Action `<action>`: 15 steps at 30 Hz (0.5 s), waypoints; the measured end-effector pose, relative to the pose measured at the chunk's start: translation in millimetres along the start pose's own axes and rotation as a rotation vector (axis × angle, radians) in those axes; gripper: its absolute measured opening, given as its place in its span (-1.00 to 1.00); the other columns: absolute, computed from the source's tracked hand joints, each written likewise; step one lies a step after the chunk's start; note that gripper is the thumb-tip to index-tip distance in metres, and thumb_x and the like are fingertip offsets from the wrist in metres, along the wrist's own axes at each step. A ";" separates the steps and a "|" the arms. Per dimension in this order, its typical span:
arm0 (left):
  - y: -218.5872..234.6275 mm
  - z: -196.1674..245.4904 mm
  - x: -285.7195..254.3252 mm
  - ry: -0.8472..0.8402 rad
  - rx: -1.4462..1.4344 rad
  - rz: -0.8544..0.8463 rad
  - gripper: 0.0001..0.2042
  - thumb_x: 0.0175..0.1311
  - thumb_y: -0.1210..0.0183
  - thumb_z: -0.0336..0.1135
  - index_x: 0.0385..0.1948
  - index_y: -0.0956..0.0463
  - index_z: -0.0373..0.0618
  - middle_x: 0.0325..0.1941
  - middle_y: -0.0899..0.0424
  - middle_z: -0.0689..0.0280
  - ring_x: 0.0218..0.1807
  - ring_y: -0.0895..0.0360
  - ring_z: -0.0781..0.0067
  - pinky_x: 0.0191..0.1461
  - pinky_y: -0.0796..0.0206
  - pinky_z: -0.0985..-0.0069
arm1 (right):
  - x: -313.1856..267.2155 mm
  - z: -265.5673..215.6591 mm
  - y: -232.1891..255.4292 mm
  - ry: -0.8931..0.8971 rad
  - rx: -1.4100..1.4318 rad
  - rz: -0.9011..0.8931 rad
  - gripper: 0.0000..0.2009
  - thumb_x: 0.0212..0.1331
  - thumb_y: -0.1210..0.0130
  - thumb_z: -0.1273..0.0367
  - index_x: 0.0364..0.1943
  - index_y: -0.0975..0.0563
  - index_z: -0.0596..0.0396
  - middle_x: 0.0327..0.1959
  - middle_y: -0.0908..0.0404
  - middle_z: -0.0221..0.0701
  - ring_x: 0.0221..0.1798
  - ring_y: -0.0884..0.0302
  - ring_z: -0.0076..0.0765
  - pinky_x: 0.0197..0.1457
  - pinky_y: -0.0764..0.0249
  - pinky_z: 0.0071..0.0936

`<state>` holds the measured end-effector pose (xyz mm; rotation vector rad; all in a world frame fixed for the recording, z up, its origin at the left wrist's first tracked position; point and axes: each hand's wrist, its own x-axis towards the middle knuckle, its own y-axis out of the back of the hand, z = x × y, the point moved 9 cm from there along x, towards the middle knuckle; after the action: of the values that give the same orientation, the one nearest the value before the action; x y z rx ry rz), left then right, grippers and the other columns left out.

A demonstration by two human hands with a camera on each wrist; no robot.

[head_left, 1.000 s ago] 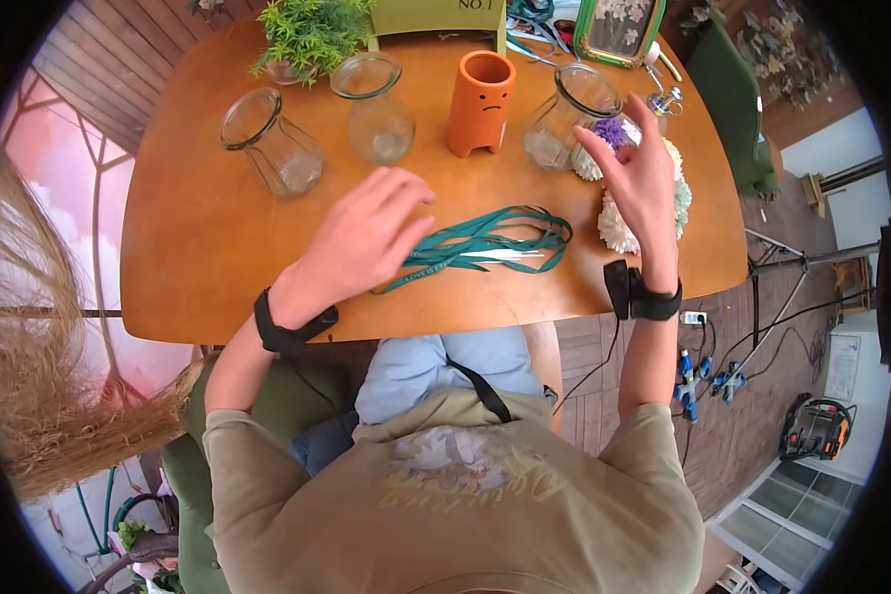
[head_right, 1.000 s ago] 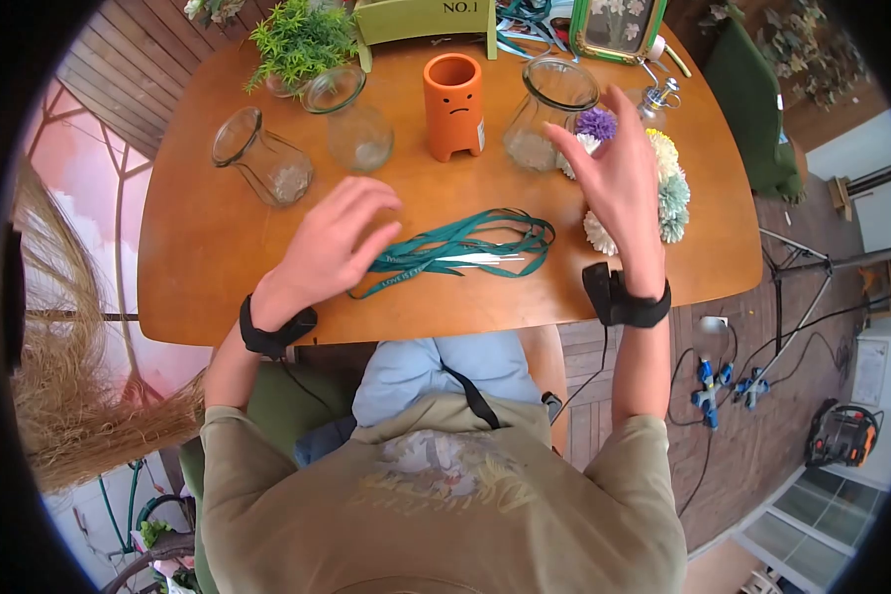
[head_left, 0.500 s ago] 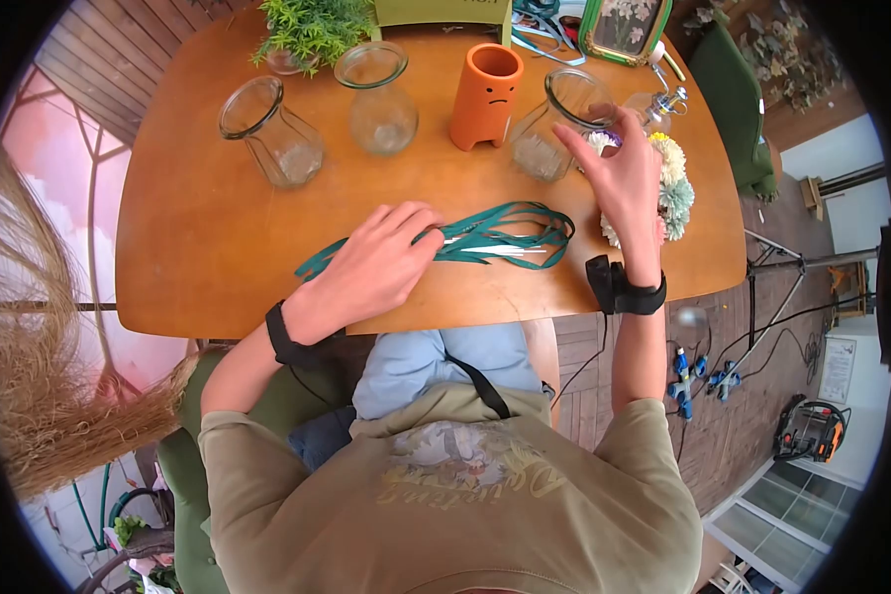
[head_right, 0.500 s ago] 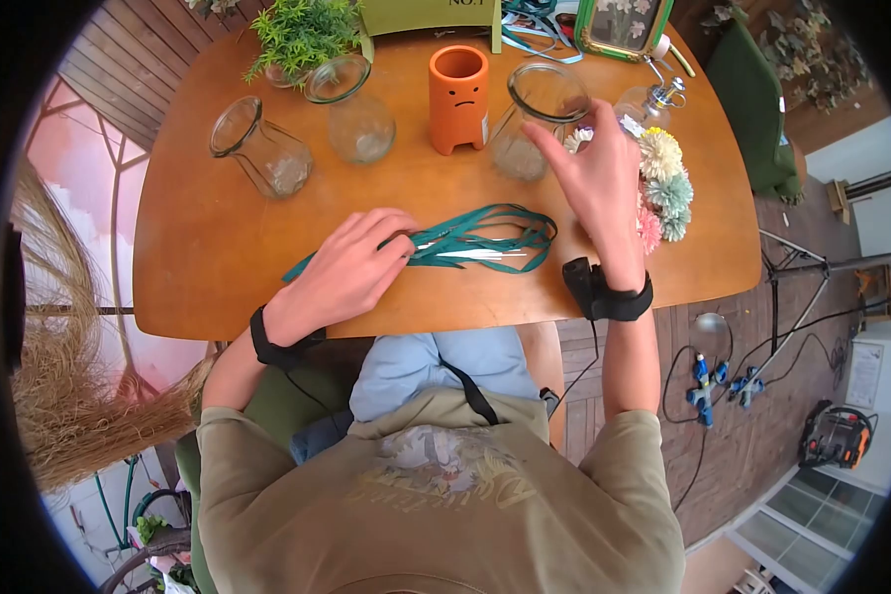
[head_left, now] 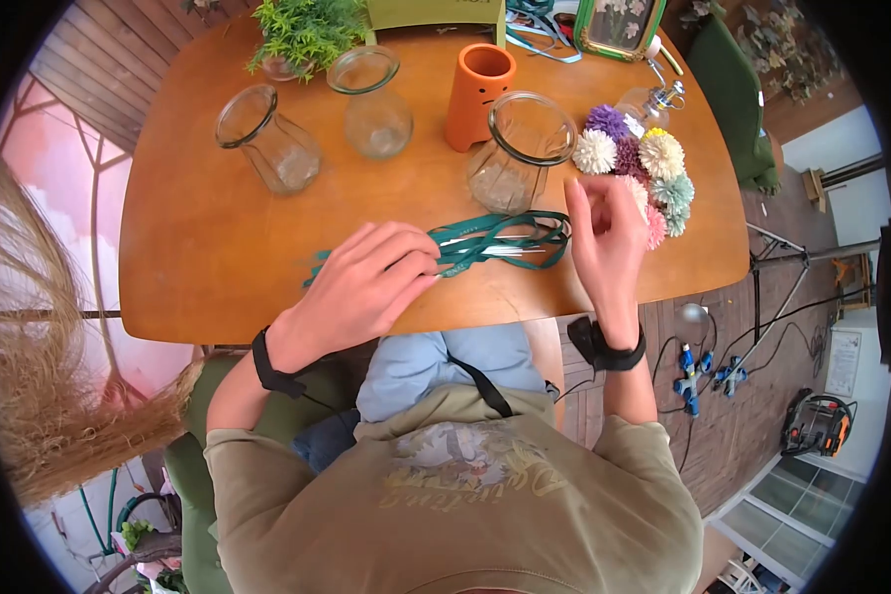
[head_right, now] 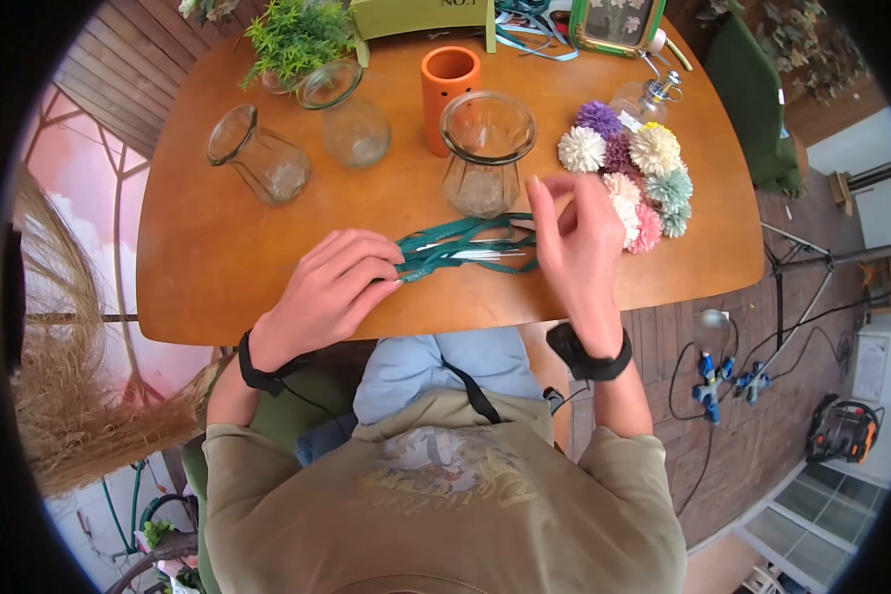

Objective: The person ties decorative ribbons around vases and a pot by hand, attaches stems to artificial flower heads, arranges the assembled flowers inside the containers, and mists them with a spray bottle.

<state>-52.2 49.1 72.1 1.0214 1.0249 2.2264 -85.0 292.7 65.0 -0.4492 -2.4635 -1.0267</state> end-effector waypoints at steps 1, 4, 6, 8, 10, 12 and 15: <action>5.1 4.1 2.4 -0.013 -0.005 0.030 -0.86 0.18 -0.37 -0.49 -0.32 -0.56 -0.19 -0.09 -0.68 0.26 -0.02 -0.63 0.15 -0.05 -0.43 0.29 | -9.8 0.8 -6.4 -0.035 0.085 -0.113 -0.70 0.27 -0.35 0.37 0.03 -0.60 0.15 -0.41 -0.68 -0.39 -0.64 -0.45 -0.51 -0.55 -0.34 -0.49; 17.1 14.6 12.9 -0.051 -0.032 0.094 -0.83 0.14 -0.39 -0.52 -0.31 -0.56 -0.18 -0.17 -0.69 0.26 -0.09 -0.65 0.15 -0.11 -0.43 0.32 | -33.9 -30.9 -22.2 0.005 0.304 -0.449 -0.76 0.28 -0.32 0.42 0.01 -0.65 0.10 -0.57 -0.58 -0.44 -0.62 -0.49 -0.43 -0.50 -0.38 -0.44; 21.6 18.6 20.9 -0.080 -0.050 0.128 -0.81 0.12 -0.40 -0.53 -0.30 -0.56 -0.18 -0.20 -0.70 0.26 -0.12 -0.66 0.15 -0.14 -0.42 0.33 | -38.4 -43.4 -30.3 -0.007 0.335 -0.555 -0.76 0.27 -0.32 0.42 0.00 -0.66 0.11 -0.54 -0.60 -0.41 -0.60 -0.51 -0.40 -0.48 -0.41 -0.43; 27.4 24.9 27.7 -0.142 -0.050 0.198 -0.79 0.10 -0.42 -0.53 -0.28 -0.57 -0.18 -0.21 -0.70 0.24 -0.16 -0.65 0.14 -0.14 -0.42 0.32 | -43.6 -44.4 -42.6 -0.019 0.365 -0.660 -0.77 0.27 -0.32 0.43 -0.01 -0.66 0.11 -0.50 -0.62 -0.38 -0.58 -0.53 -0.37 -0.46 -0.43 -0.43; 27.4 24.1 30.4 -0.151 -0.042 0.200 -0.80 0.11 -0.41 -0.53 -0.28 -0.57 -0.19 -0.21 -0.71 0.23 -0.17 -0.65 0.13 -0.14 -0.42 0.32 | -33.0 -45.2 -42.0 0.176 0.339 -0.489 -0.80 0.27 -0.31 0.44 -0.05 -0.65 0.13 -0.45 -0.62 -0.34 -0.56 -0.54 -0.36 -0.45 -0.44 -0.44; 29.1 24.5 29.9 -0.153 -0.034 0.199 -0.81 0.12 -0.39 -0.54 -0.27 -0.57 -0.20 -0.21 -0.72 0.22 -0.19 -0.65 0.13 -0.14 -0.42 0.33 | -29.9 -43.8 -36.5 0.125 0.357 -0.520 -0.86 0.26 -0.31 0.45 -0.14 -0.64 0.14 -0.31 -0.66 -0.31 -0.52 -0.56 -0.44 -0.49 -0.40 -0.48; 36.0 17.7 26.9 -0.070 -0.059 0.214 -0.85 0.18 -0.33 -0.58 -0.26 -0.58 -0.22 -0.23 -0.73 0.21 -0.22 -0.65 0.13 -0.12 -0.44 0.33 | -23.5 -44.3 -21.6 0.094 0.380 -0.494 -0.91 0.26 -0.27 0.49 -0.24 -0.58 0.16 -0.16 -0.67 -0.29 -0.36 -0.63 -0.44 -0.37 -0.44 -0.49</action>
<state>-58.6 53.0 119.7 1.2231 0.8491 2.3556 -62.9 242.9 68.5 0.3360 -2.6570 -0.6925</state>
